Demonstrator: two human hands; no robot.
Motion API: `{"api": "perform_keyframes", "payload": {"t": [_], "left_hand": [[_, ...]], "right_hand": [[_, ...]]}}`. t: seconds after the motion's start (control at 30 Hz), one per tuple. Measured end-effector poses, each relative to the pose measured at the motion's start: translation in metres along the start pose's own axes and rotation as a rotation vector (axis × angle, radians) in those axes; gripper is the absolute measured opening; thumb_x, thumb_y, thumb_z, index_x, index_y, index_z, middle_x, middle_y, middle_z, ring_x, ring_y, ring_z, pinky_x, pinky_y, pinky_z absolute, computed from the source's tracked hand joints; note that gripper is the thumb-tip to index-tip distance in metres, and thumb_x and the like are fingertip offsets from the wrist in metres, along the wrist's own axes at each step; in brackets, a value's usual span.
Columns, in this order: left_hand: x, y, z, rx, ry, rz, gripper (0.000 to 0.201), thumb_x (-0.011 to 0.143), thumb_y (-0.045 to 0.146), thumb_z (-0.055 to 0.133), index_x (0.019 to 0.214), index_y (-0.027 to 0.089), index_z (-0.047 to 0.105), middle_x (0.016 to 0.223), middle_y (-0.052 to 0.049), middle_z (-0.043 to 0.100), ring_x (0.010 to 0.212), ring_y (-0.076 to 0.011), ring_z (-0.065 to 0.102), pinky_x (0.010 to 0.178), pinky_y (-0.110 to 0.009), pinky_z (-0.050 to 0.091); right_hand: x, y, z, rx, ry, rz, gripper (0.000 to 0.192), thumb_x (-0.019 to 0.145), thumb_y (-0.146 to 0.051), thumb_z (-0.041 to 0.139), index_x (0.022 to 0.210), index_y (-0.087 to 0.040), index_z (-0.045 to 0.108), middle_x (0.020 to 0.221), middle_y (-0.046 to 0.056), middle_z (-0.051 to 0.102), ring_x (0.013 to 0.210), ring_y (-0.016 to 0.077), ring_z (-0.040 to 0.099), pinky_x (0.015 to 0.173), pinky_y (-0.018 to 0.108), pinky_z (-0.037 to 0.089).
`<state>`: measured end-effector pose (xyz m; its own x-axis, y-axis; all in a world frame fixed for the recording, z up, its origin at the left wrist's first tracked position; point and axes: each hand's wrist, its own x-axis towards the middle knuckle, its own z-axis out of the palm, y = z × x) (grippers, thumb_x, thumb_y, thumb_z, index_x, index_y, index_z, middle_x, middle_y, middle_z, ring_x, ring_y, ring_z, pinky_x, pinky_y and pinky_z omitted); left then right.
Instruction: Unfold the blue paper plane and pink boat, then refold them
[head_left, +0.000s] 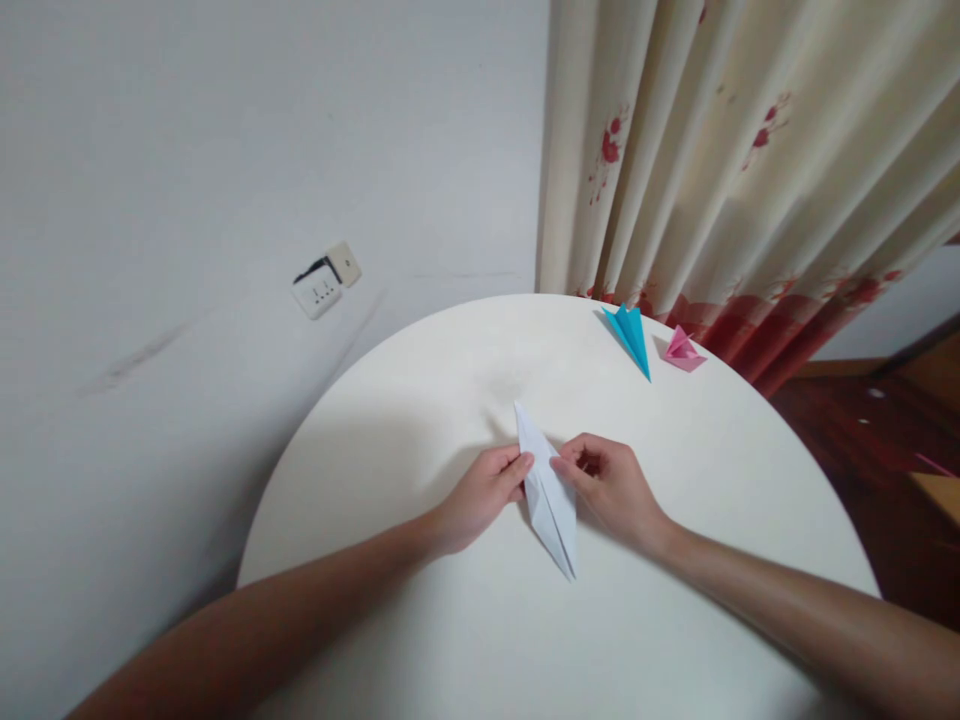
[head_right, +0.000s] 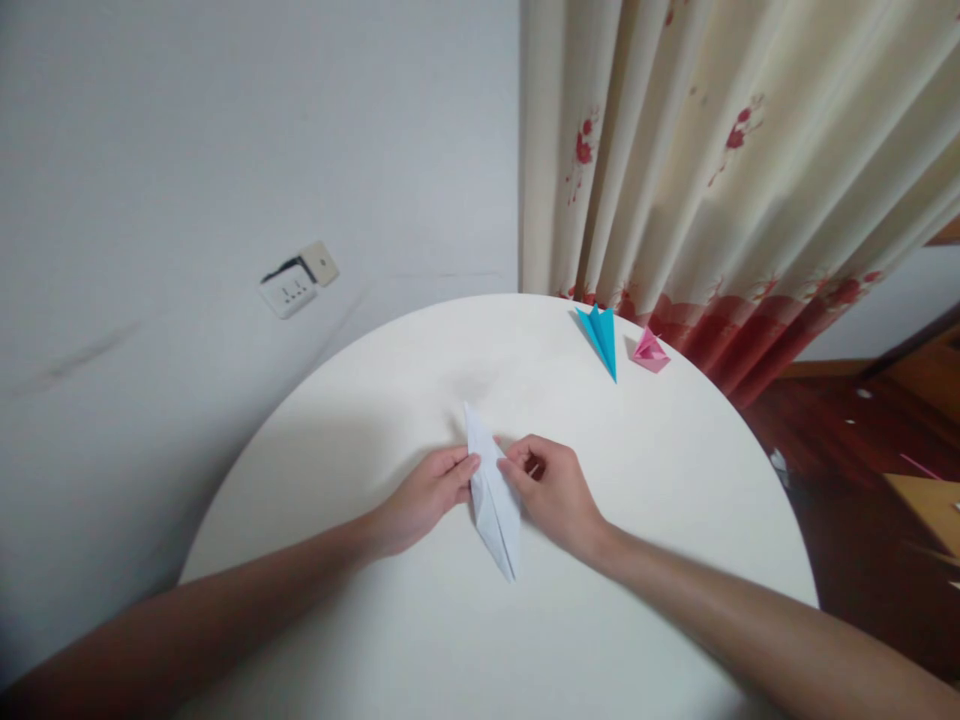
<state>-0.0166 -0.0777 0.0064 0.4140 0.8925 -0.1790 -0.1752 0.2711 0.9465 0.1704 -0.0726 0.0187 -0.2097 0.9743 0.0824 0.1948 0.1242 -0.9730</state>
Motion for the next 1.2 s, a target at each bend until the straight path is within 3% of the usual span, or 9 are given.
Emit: {"api": "perform_keyframes", "payload": {"t": [0.2, 0.6, 0.83, 1.03, 1.2], "left_hand": [[-0.001, 0.004, 0.001, 0.015, 0.054, -0.008, 0.048, 0.084, 0.053, 0.068, 0.106, 0.01, 0.068, 0.094, -0.011, 0.071, 0.086, -0.0221, 0.067, 0.08, -0.036, 0.052], [0.001, 0.002, 0.002, -0.016, 0.117, -0.021, 0.048, 0.082, 0.055, 0.07, 0.095, 0.008, 0.071, 0.087, -0.012, 0.073, 0.081, -0.0227, 0.069, 0.078, -0.035, 0.053], [-0.001, 0.002, 0.003, -0.015, 0.121, -0.003, 0.046, 0.079, 0.054, 0.073, 0.086, 0.009, 0.072, 0.078, -0.009, 0.072, 0.073, -0.0207, 0.068, 0.074, -0.033, 0.053], [-0.001, 0.001, 0.006, -0.066, 0.166, 0.005, 0.049, 0.078, 0.056, 0.072, 0.085, 0.008, 0.072, 0.07, -0.008, 0.07, 0.068, -0.0197, 0.066, 0.064, -0.029, 0.05], [-0.001, -0.003, 0.007, 0.001, 0.195, 0.021, 0.049, 0.078, 0.057, 0.071, 0.081, 0.009, 0.071, 0.07, -0.008, 0.069, 0.067, -0.019, 0.065, 0.067, -0.031, 0.05]], "right_hand": [[0.008, -0.004, 0.002, -0.101, -0.005, -0.03, 0.024, 0.084, -0.036, 0.064, 0.07, -0.016, 0.064, 0.064, -0.001, 0.058, 0.057, 0.0117, 0.046, 0.053, 0.024, 0.037], [-0.002, -0.006, 0.01, -0.329, 0.053, -0.127, 0.009, 0.084, -0.027, 0.065, 0.087, -0.02, 0.07, 0.077, 0.001, 0.066, 0.066, 0.0151, 0.054, 0.062, 0.027, 0.041], [-0.003, -0.009, 0.012, -0.419, 0.087, -0.239, 0.016, 0.09, -0.03, 0.06, 0.083, -0.021, 0.071, 0.073, 0.001, 0.063, 0.064, 0.0153, 0.053, 0.062, 0.027, 0.04], [-0.007, -0.011, 0.014, -0.476, 0.071, -0.368, 0.021, 0.095, -0.026, 0.053, 0.091, -0.02, 0.073, 0.076, 0.003, 0.063, 0.071, 0.0166, 0.056, 0.068, 0.028, 0.043], [-0.008, -0.011, 0.015, -0.538, 0.1, -0.409, 0.024, 0.097, -0.027, 0.052, 0.09, -0.02, 0.074, 0.072, 0.004, 0.062, 0.069, 0.0163, 0.055, 0.065, 0.027, 0.042]]}}
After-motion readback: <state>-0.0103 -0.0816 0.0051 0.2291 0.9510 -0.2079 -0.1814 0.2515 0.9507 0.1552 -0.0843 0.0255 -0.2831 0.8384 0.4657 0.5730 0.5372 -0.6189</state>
